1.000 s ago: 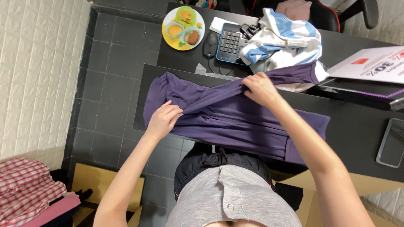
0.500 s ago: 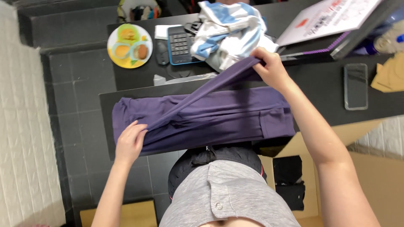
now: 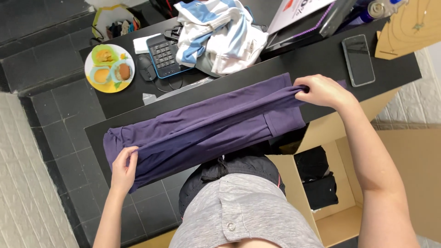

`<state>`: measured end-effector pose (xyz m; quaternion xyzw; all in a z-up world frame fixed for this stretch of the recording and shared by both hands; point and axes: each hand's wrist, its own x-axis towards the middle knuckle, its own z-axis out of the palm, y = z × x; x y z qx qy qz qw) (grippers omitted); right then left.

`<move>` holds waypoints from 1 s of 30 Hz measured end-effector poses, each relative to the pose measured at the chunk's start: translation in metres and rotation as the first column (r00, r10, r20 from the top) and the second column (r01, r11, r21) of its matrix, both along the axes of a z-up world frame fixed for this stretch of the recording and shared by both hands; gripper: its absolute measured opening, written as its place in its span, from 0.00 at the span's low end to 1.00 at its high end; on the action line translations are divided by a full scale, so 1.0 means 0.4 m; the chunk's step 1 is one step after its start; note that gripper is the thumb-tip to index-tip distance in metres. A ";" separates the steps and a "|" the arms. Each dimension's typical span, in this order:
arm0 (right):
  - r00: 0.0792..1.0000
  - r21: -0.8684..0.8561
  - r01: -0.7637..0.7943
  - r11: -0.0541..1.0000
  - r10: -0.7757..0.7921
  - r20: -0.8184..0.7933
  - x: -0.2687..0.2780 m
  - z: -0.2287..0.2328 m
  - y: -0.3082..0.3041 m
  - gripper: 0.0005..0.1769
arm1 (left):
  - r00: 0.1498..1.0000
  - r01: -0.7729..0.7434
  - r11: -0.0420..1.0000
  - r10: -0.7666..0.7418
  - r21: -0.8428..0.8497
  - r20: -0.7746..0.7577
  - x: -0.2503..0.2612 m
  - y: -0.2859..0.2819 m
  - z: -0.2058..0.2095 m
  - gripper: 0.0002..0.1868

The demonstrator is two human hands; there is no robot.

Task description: Folding various items of clothing on a desk and placing them into a cardboard box.

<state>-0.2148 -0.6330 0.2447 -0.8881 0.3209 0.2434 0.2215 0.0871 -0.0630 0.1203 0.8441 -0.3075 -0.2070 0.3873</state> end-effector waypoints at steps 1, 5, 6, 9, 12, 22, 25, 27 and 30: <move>1.000 0.001 0.009 1.000 -0.009 -0.001 -0.025 -0.009 -0.007 0.18 | 1.000 0.009 1.000 -0.009 0.001 -0.001 0.007 0.003 -0.011 0.09; 0.955 0.223 0.197 0.955 -0.238 0.175 -0.123 -0.054 -0.042 0.15 | 0.997 -0.054 0.998 0.054 -0.014 -0.049 0.046 0.014 -0.065 0.13; 0.908 0.363 0.257 0.896 -0.352 0.228 -0.149 -0.067 -0.049 0.15 | 0.995 -0.077 0.997 0.076 -0.012 -0.060 0.056 0.019 -0.082 0.13; 0.736 0.578 0.311 0.755 -0.576 0.356 -0.189 -0.062 -0.051 0.12 | 0.991 -0.102 0.993 0.097 -0.055 -0.092 0.073 -0.018 -0.063 0.12; 0.492 0.685 0.394 0.612 -0.770 0.405 -0.244 -0.218 -0.122 0.13 | 0.990 -0.103 0.990 0.092 -0.098 -0.108 0.098 -0.039 -0.096 0.12; 0.237 0.660 0.569 0.490 -0.867 0.439 -0.200 -0.494 -0.164 0.19 | 0.995 -0.065 0.993 0.057 0.101 0.085 0.067 -0.154 -0.036 0.10; 0.368 0.385 0.597 0.704 -0.667 0.648 -0.177 -0.463 -0.164 0.14 | 0.980 -0.090 0.987 0.065 0.130 0.187 0.061 -0.147 -0.048 0.08; 0.451 0.185 0.599 0.779 -0.519 0.726 -0.157 -0.433 -0.158 0.12 | 0.922 -0.176 0.959 0.082 0.221 0.378 0.060 -0.133 -0.088 0.05; 0.577 -0.012 0.559 0.829 -0.379 0.723 -0.133 -0.419 -0.130 0.12 | 0.796 -0.137 0.977 0.009 0.166 0.606 0.044 -0.139 -0.130 0.19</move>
